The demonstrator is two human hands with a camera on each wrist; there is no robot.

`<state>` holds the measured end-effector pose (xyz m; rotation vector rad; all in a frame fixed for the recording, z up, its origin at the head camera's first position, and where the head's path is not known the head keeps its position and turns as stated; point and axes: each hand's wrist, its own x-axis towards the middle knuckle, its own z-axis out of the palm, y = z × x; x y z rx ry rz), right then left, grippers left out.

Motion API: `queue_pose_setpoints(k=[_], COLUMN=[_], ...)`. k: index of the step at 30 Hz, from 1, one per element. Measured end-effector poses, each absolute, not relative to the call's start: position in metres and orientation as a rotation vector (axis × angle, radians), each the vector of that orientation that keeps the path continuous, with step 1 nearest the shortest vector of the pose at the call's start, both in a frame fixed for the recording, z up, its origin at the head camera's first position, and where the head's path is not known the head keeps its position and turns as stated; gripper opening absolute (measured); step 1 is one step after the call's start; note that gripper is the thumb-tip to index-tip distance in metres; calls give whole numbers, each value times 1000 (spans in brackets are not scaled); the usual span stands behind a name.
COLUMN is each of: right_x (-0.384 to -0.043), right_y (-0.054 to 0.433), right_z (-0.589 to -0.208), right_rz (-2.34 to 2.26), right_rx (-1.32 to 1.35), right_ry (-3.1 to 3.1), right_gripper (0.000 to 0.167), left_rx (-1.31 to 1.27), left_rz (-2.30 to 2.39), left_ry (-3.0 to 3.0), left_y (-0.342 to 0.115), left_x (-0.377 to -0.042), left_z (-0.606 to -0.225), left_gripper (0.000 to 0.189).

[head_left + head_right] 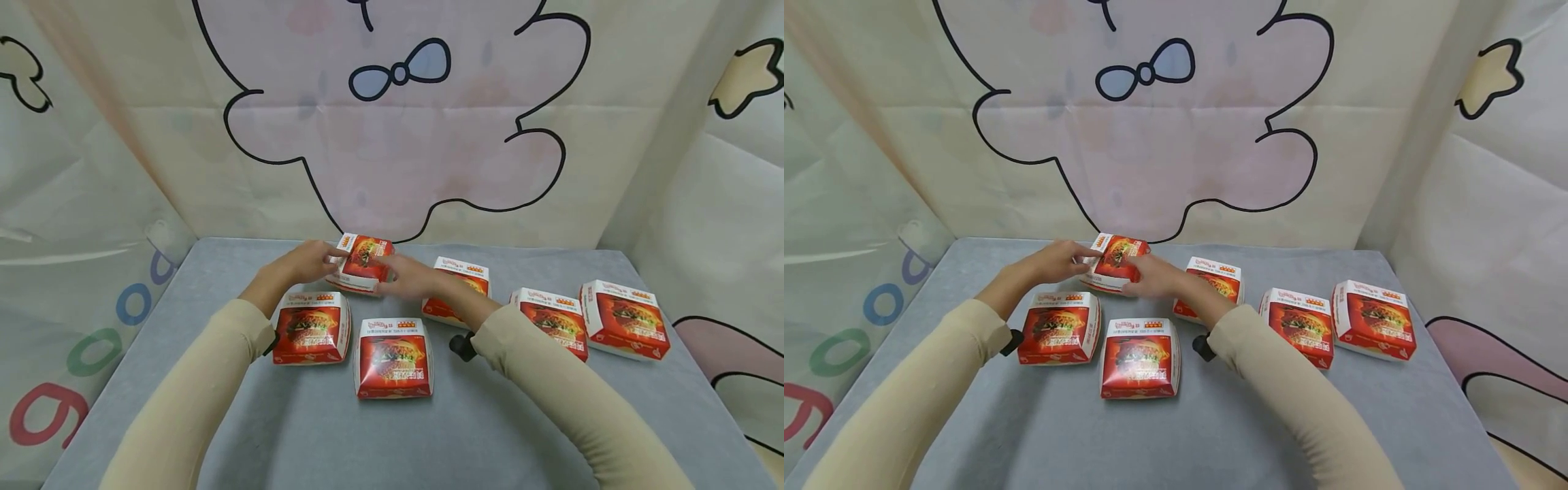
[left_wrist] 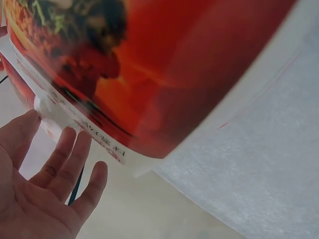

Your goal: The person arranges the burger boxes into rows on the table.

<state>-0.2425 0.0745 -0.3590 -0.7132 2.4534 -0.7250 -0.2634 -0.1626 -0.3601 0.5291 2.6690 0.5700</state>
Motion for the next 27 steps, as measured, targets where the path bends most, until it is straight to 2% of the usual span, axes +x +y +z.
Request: queue_pose_setpoints(k=[7,16,27], right_x=[-243,-249,-250], right_y=[74,74,76], right_z=[-362,-364,-363], right_rz=[-702,-697,-643], right_rx=[-760,-701,-727], right_ry=[2469,2462,2475], right_gripper=[65,65,68], left_rx=[611,702,694], left_rz=[589,624,564], left_ry=[2667,2697,2781], left_y=[-161,-160,-161], left_x=[-260,-261,-265], left_z=[-362,-361,-363], left_gripper=[42,38,46])
